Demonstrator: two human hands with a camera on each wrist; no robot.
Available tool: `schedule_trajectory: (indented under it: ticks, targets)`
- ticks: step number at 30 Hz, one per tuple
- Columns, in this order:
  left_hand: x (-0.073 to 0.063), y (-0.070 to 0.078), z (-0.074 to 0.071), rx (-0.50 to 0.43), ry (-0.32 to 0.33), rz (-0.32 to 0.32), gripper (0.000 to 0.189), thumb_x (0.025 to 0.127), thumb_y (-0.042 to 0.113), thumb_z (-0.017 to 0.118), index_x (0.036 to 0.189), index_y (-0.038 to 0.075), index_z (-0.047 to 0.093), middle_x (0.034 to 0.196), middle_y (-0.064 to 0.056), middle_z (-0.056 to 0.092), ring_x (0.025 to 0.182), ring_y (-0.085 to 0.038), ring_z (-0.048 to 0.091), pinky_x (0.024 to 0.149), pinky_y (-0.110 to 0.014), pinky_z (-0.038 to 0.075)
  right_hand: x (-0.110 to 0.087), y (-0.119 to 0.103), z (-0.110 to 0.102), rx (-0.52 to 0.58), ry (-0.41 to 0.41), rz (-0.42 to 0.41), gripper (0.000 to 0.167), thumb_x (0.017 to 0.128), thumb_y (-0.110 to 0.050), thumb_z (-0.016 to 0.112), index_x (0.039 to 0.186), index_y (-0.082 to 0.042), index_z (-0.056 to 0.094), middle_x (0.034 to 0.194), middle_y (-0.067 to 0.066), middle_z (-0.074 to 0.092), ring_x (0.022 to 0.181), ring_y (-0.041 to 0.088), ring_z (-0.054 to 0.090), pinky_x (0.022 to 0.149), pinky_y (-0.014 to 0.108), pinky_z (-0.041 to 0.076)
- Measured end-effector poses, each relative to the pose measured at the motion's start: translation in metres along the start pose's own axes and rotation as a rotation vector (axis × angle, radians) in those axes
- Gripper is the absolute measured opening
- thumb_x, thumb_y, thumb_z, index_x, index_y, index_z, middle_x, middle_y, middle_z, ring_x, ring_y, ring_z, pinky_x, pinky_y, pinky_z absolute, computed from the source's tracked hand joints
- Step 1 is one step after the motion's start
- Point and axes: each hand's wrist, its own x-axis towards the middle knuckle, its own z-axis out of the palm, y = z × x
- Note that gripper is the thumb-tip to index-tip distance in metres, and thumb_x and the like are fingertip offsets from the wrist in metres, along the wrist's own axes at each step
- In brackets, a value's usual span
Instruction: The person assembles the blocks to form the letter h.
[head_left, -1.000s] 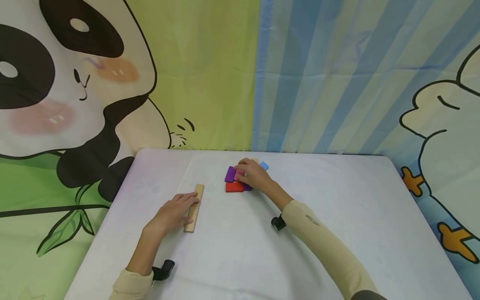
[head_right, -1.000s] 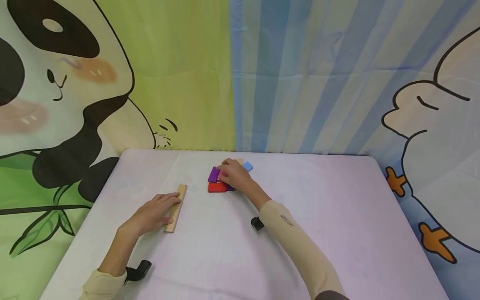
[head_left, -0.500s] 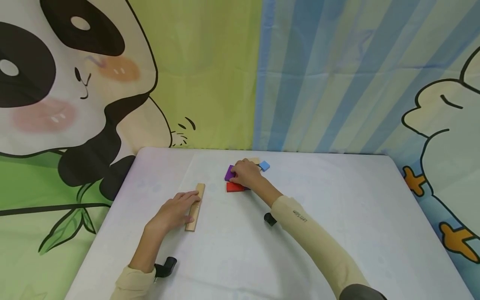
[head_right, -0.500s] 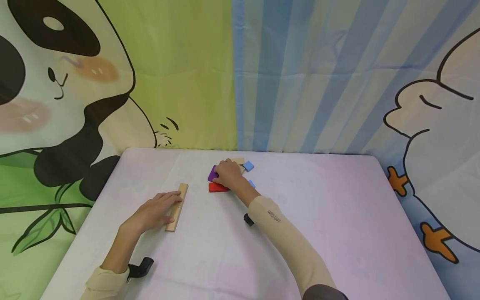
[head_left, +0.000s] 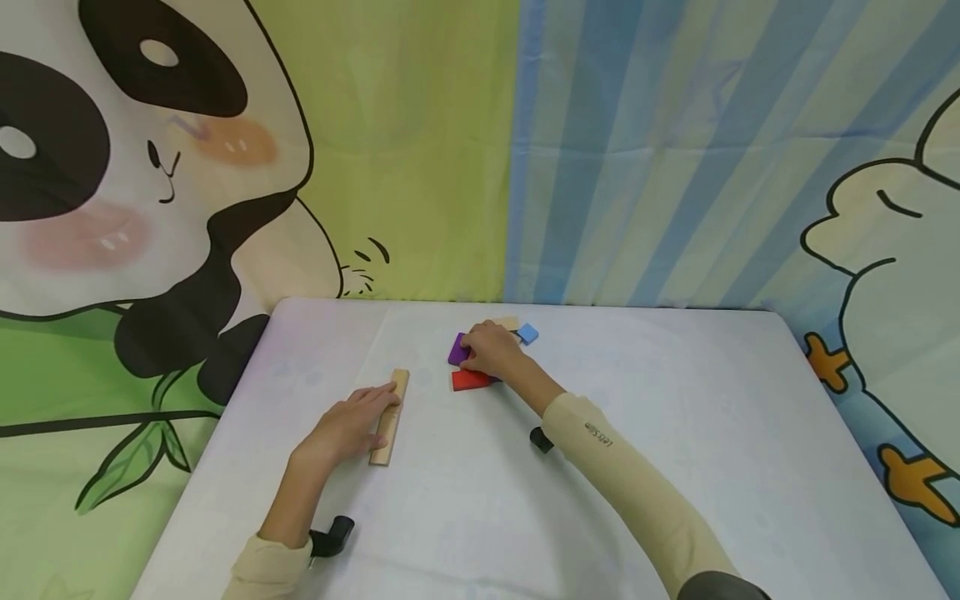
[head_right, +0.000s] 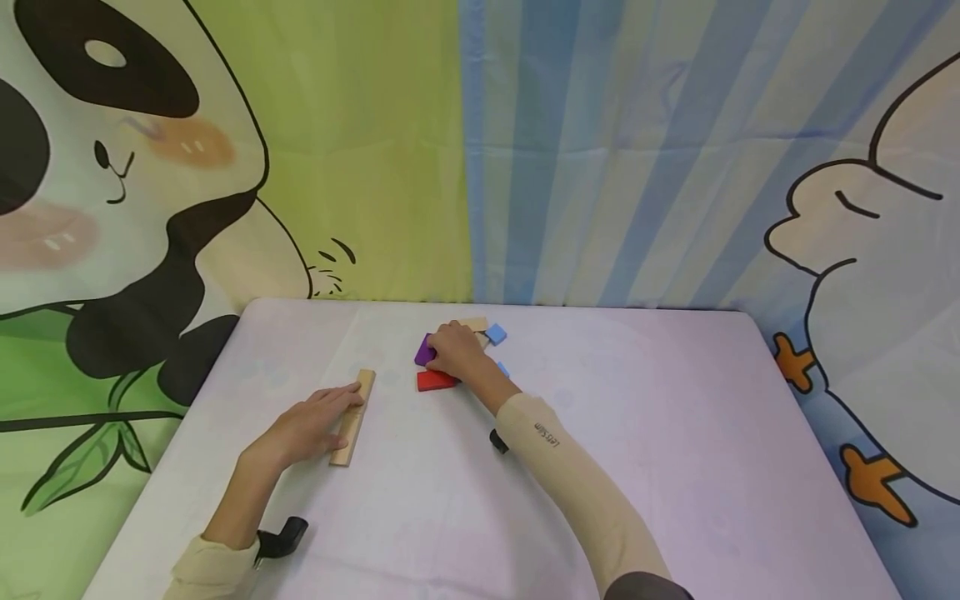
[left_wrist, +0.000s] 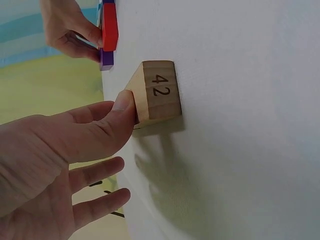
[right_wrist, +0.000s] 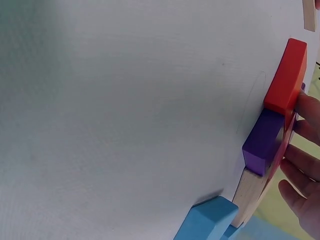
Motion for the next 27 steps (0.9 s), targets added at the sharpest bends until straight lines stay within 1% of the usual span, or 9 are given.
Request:
schedule_trajectory:
  ticks: [6, 11, 14, 19, 21, 24, 27]
  targets:
    - [0.001, -0.0005, 0.0017, -0.006, -0.008, -0.007, 0.059, 0.078, 0.01, 0.079, 0.132, 0.012, 0.054, 0.154, -0.011, 0.039, 0.14, -0.036, 0.037, 0.107, -0.062, 0.035, -0.001, 0.0008, 0.0005, 0.005, 0.0, -0.007, 0.039, 0.088, -0.038, 0.07, 0.119, -0.015, 0.07, 0.12, 0.007, 0.068, 0.114, 0.025, 0.057, 0.099, 0.037, 0.049]
    - [0.0012, 0.0002, -0.0006, 0.004, -0.003, 0.018, 0.059, 0.078, 0.01, 0.079, 0.131, 0.01, 0.054, 0.153, -0.012, 0.04, 0.138, -0.037, 0.038, 0.106, -0.061, 0.037, 0.0004, 0.0013, 0.0014, 0.005, -0.002, 0.0, 0.04, 0.088, -0.039, 0.07, 0.12, -0.016, 0.07, 0.121, 0.007, 0.067, 0.115, 0.024, 0.057, 0.099, 0.036, 0.049]
    - [0.0015, 0.0, -0.002, 0.016, 0.008, 0.025, 0.059, 0.077, 0.01, 0.079, 0.131, 0.01, 0.054, 0.152, -0.013, 0.042, 0.138, -0.037, 0.039, 0.105, -0.061, 0.037, 0.0005, 0.001, 0.0009, 0.021, 0.012, 0.007, 0.039, 0.087, -0.038, 0.071, 0.119, -0.014, 0.07, 0.121, 0.008, 0.067, 0.115, 0.025, 0.056, 0.1, 0.037, 0.049]
    - [0.002, -0.0006, 0.0002, -0.007, -0.008, 0.009, 0.06, 0.077, 0.01, 0.079, 0.131, 0.011, 0.053, 0.151, -0.013, 0.042, 0.138, -0.037, 0.038, 0.106, -0.061, 0.037, -0.0007, 0.0015, 0.003, 0.028, 0.014, 0.008, 0.04, 0.087, -0.037, 0.071, 0.119, -0.014, 0.07, 0.123, 0.008, 0.067, 0.117, 0.025, 0.056, 0.103, 0.037, 0.048]
    - [0.0029, -0.0005, 0.0007, -0.01, -0.018, 0.003, 0.062, 0.077, 0.011, 0.08, 0.133, 0.011, 0.052, 0.15, -0.013, 0.042, 0.137, -0.036, 0.039, 0.106, -0.061, 0.037, -0.0004, 0.0025, 0.004, 0.031, 0.013, 0.005, 0.04, 0.087, -0.038, 0.071, 0.119, -0.015, 0.07, 0.124, 0.007, 0.066, 0.118, 0.025, 0.055, 0.103, 0.037, 0.047]
    - [0.0038, -0.0009, -0.0005, 0.011, -0.024, 0.002, 0.066, 0.077, 0.012, 0.08, 0.135, 0.011, 0.05, 0.149, -0.013, 0.043, 0.137, -0.036, 0.039, 0.106, -0.06, 0.038, 0.0007, 0.0037, 0.0048, 0.039, 0.014, -0.006, 0.04, 0.087, -0.038, 0.071, 0.119, -0.014, 0.07, 0.124, 0.008, 0.066, 0.118, 0.025, 0.055, 0.103, 0.037, 0.047]
    - [0.005, -0.0011, -0.004, 0.03, -0.03, 0.009, 0.072, 0.078, 0.013, 0.079, 0.141, 0.008, 0.046, 0.149, -0.015, 0.042, 0.137, -0.037, 0.039, 0.106, -0.06, 0.038, 0.0019, 0.005, 0.0034, 0.036, 0.015, -0.008, 0.04, 0.087, -0.038, 0.07, 0.119, -0.014, 0.07, 0.124, 0.008, 0.066, 0.118, 0.025, 0.055, 0.104, 0.038, 0.047]
